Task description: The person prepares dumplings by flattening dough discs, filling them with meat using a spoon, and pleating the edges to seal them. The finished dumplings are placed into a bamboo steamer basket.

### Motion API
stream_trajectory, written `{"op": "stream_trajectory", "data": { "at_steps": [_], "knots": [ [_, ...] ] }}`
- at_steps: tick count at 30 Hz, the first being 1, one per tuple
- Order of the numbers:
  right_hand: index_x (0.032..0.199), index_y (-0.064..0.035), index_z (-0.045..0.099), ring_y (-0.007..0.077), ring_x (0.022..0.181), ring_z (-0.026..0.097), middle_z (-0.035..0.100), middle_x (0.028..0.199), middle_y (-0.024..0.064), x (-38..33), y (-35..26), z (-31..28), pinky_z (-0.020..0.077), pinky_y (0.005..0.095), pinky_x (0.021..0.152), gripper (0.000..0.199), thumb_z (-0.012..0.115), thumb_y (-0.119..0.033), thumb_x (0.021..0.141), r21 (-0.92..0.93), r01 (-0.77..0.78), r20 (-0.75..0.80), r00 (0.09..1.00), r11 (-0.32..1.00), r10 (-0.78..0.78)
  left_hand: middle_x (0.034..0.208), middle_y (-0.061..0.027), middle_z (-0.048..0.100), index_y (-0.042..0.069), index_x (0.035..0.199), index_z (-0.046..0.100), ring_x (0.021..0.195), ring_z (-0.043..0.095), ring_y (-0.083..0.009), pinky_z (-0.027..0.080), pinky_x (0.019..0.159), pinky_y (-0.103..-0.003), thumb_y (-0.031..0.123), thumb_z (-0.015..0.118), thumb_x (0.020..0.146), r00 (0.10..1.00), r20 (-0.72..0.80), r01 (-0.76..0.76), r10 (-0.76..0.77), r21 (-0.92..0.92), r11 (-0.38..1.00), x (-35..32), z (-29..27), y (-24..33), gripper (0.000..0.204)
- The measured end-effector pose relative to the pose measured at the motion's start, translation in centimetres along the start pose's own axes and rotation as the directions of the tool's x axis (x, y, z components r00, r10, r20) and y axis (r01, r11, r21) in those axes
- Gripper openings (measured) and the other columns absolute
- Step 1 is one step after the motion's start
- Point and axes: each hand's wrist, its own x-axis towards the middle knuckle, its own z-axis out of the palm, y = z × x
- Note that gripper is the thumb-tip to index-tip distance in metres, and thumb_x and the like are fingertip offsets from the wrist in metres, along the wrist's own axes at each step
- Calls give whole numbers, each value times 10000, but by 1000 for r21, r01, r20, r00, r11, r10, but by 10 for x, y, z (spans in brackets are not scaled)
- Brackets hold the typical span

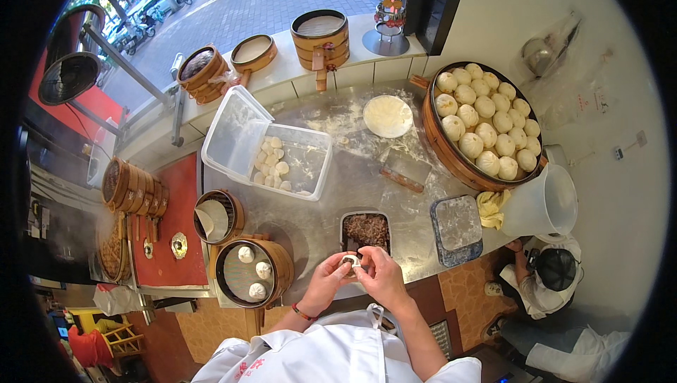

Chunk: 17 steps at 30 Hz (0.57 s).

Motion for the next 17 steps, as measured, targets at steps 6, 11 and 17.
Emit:
{"op": "stream_trajectory", "data": {
  "at_steps": [6,11,17],
  "knots": [
    [868,-55,664,255,701,645,622,826,86,-2,8,-1,517,365,603,93,722,-98,810,-147,148,54,988,978,-141,1157,-55,631,-1,1290,559,1036,621,-122,569,911,-321,62,508,1022,998,1,-56,59,338,939,1,-5,-7,280],
    [861,-47,667,244,676,628,625,812,85,0,-1,-4,504,351,588,87,724,-81,805,-112,103,36,994,988,-99,1146,-56,641,-8,1308,551,1035,631,-134,556,937,-326,61,513,1013,999,20,-39,34,335,941,1,-6,-5,306],
    [858,-50,665,217,628,607,627,803,98,-3,12,-4,509,349,577,87,722,-108,826,-52,95,2,996,994,-95,1217,-83,651,5,1351,540,1089,642,-183,536,979,-367,101,554,1005,996,34,88,-83,-206,975,0,-3,2,359]
  ]
}}
